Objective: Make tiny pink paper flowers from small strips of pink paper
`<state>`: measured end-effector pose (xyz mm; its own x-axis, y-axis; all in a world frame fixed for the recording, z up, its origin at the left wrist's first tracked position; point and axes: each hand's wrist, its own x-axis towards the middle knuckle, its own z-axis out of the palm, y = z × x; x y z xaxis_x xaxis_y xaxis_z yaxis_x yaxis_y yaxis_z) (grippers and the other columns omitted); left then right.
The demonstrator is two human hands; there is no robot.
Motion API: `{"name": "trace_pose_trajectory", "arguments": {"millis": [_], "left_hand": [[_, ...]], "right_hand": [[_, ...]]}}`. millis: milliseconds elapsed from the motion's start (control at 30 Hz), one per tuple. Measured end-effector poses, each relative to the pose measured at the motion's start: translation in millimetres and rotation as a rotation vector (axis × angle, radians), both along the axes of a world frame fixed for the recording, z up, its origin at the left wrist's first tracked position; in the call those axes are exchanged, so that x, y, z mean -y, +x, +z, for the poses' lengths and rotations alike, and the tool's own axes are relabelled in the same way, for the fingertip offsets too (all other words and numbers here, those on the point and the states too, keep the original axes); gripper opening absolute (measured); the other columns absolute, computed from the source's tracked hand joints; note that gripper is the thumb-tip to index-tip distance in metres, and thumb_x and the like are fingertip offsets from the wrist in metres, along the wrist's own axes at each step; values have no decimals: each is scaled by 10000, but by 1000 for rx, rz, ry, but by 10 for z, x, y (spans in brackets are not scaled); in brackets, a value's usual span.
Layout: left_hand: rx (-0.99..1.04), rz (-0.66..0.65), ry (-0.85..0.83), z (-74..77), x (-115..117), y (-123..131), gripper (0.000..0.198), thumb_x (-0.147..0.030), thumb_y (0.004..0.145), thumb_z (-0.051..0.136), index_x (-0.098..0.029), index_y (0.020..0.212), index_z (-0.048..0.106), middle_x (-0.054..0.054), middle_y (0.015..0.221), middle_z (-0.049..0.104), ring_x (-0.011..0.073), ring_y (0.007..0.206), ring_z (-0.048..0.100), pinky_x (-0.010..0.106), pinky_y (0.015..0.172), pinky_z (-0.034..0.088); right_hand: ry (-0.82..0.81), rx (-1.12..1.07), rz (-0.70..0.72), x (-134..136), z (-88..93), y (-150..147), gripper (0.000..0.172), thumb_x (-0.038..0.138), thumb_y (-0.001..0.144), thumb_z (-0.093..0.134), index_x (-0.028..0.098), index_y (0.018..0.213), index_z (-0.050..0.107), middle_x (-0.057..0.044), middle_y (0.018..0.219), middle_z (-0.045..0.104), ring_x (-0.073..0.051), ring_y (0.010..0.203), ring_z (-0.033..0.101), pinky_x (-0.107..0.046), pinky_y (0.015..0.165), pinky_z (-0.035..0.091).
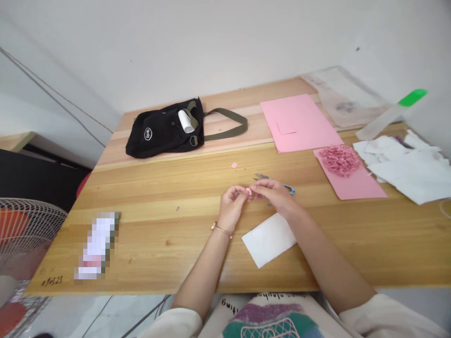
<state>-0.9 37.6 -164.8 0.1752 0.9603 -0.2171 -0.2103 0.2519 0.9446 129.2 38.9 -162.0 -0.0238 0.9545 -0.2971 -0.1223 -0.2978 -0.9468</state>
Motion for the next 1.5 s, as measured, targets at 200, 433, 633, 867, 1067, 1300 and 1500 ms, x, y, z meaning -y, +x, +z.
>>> {"name": "trace_pose_trajectory", "arguments": {"millis": [200,433,633,867,1067,1300,1500], "left_hand": [[-1,2,1,-10,0,-5,69,-186,664,580,-141,645,532,-16,573,582,86,551,538,225,611,418],[9,5,-13,-15,-7,0,101,-212,650,607,-144,649,533,-16,572,586,87,547,539,233,616,424],[7,8,-10,-17,-6,3,87,-195,654,599,-140,646,533,-18,572,584,81,544,536,223,603,423],[-4,16,-6,-15,-2,7,103,-211,660,606,-142,636,534,-23,572,573,76,541,526,222,610,422],[-1,7,0,-18,0,0,79,-192,658,592,-140,646,534,-19,574,576,83,549,535,223,604,422],[1,20,-4,-10,-8,2,90,-198,653,599,-134,645,536,-19,578,582,76,541,532,211,589,422],[1,10,4,-16,1,2,74,-180,659,588,-135,644,532,-19,568,580,78,542,535,211,591,423]], "right_hand": [[18,18,54,12,8,-1,106,270,602,661,177,653,658,6,613,634,-120,608,562,-279,640,418],[0,51,15,11,46,-14,78,253,611,637,176,618,650,11,570,612,-118,573,544,-289,624,415],[-31,69,-8,8,63,-25,76,247,602,625,173,600,644,15,558,597,-104,542,512,-274,594,400],[-7,26,-38,-3,16,-6,93,257,597,617,168,575,631,21,537,580,-89,509,481,-261,575,389],[11,27,30,2,18,-8,114,277,605,643,164,620,640,10,569,609,-100,553,520,-258,594,399],[-19,68,-18,8,35,-5,83,245,607,623,165,584,630,28,519,571,-86,515,482,-244,553,380],[11,32,24,1,14,-19,100,264,620,634,163,616,634,18,552,606,-90,537,522,-242,578,405]]}}
